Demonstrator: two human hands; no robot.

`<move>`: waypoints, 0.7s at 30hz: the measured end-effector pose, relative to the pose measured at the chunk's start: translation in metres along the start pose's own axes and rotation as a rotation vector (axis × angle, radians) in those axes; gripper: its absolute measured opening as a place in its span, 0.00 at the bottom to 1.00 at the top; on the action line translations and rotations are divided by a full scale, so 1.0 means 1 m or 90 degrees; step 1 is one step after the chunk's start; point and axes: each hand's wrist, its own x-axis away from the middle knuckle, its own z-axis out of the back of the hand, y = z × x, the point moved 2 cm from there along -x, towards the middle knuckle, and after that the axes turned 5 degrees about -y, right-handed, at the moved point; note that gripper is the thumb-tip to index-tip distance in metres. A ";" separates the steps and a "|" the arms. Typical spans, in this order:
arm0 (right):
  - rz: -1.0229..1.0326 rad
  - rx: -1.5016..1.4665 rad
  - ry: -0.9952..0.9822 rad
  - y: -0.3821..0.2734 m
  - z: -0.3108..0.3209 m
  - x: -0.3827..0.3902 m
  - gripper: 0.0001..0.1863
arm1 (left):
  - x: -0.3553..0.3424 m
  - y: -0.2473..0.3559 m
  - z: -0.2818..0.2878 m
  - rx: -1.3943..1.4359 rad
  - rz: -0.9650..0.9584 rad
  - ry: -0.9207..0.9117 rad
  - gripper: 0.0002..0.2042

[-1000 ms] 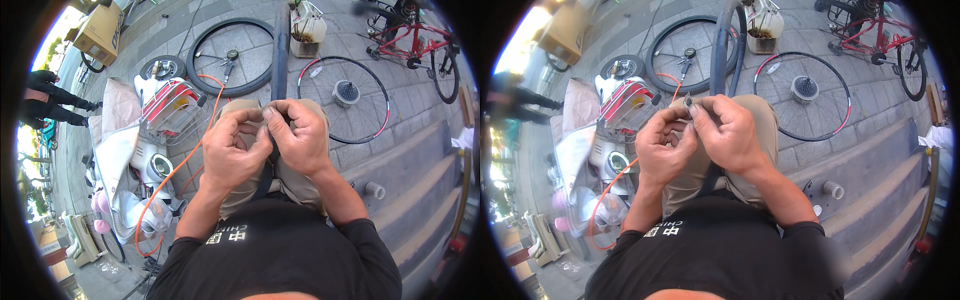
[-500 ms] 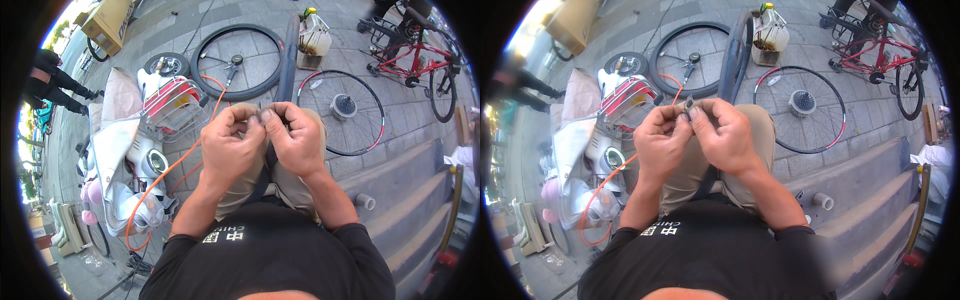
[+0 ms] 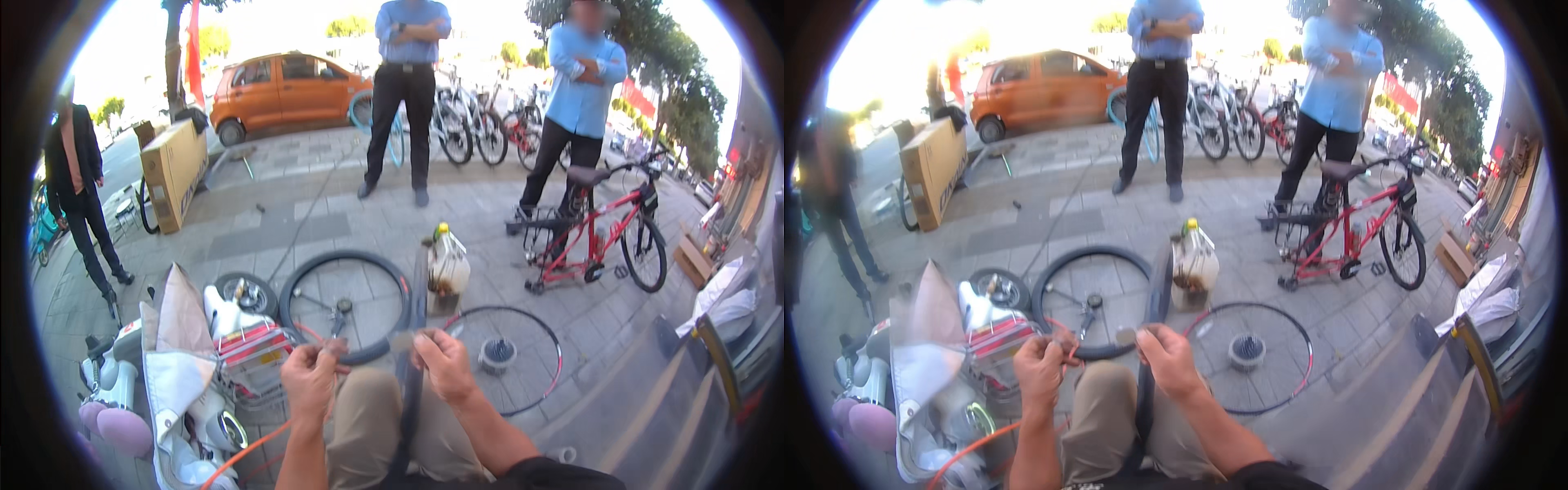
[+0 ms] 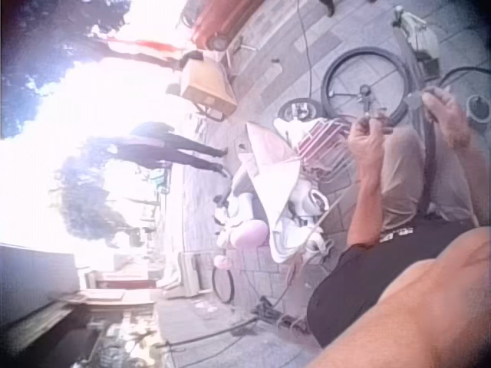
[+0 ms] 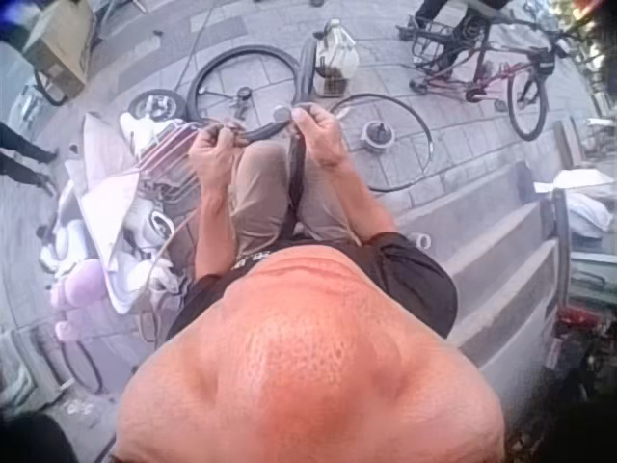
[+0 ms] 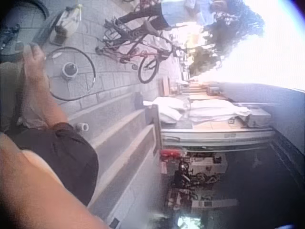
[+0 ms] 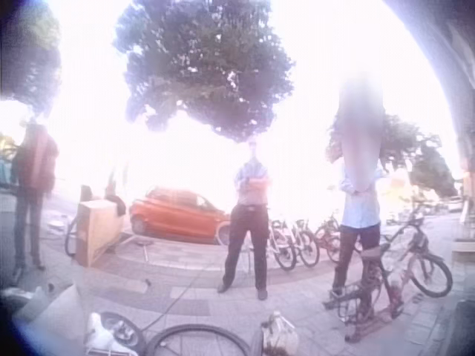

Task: The person sits on the sidewalk and repairs a bicycle inner tube. They apply a patch to the tube, press it down, and then insert the inner tube into the tire casing.

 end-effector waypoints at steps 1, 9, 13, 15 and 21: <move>0.005 0.009 -0.003 -0.004 0.001 -0.002 0.11 | -0.006 -0.002 0.018 -0.047 0.011 0.020 0.10; -0.110 0.098 -0.064 0.007 -0.029 0.010 0.13 | -0.002 -0.061 0.148 -0.413 -0.078 0.153 0.19; -0.179 0.141 -0.167 0.029 -0.050 0.015 0.14 | 0.023 -0.033 0.091 0.100 0.127 -0.130 0.18; -0.210 0.143 -0.196 0.027 -0.069 0.014 0.14 | 0.033 -0.015 0.078 0.189 0.152 -0.191 0.17; -0.220 0.182 -0.244 0.026 -0.083 0.020 0.14 | 0.039 -0.023 0.081 0.185 0.167 -0.253 0.15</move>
